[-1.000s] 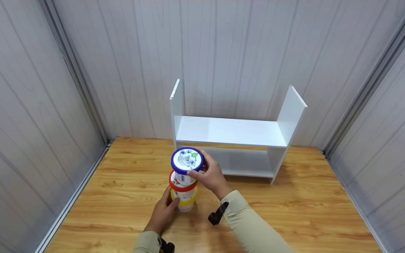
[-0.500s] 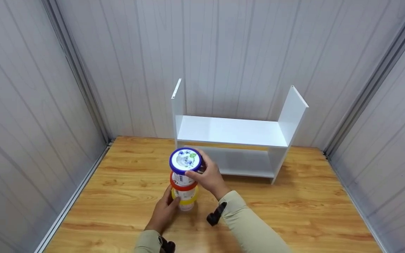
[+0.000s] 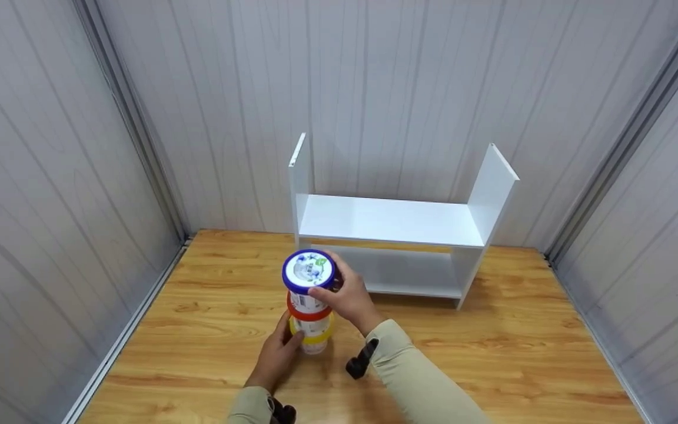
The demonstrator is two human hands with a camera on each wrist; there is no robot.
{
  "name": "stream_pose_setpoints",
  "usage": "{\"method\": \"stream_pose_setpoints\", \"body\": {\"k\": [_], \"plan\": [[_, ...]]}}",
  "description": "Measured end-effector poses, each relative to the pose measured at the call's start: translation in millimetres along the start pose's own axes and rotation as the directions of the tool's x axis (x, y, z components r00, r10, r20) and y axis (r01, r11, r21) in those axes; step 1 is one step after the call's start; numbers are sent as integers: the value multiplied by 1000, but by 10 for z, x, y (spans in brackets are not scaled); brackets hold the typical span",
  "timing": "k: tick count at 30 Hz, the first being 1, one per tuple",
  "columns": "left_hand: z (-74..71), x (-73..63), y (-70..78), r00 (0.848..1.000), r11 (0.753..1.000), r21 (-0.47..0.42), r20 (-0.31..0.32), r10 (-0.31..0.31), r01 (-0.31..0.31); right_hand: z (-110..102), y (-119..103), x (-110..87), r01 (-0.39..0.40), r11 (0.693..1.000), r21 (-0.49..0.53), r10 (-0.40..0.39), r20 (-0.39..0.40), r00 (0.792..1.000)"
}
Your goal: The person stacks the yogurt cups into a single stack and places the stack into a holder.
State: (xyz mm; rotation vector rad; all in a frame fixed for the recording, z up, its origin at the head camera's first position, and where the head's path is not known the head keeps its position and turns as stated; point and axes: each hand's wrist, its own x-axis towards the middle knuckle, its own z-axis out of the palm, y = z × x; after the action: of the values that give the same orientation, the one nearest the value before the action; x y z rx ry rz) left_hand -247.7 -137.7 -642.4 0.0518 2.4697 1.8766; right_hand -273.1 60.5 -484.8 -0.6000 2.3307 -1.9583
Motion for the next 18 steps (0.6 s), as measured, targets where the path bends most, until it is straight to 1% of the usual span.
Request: {"method": "stream_pose_setpoints", "body": {"k": [6,13,18], "plan": [[8,0,0,1000,1000,-2,4,12,-12,-2,-21,-2,-29,1000,2,29,-4,1000],[3,3,-2,1000,1000,-5,11,-11,11,-11,-30,-15,-29,1000,8,29,-3,1000],[-1,-14,6,1000,1000,-11,8,0,0,-21,-42,-24,-46,999,8,46,4,999]]}}
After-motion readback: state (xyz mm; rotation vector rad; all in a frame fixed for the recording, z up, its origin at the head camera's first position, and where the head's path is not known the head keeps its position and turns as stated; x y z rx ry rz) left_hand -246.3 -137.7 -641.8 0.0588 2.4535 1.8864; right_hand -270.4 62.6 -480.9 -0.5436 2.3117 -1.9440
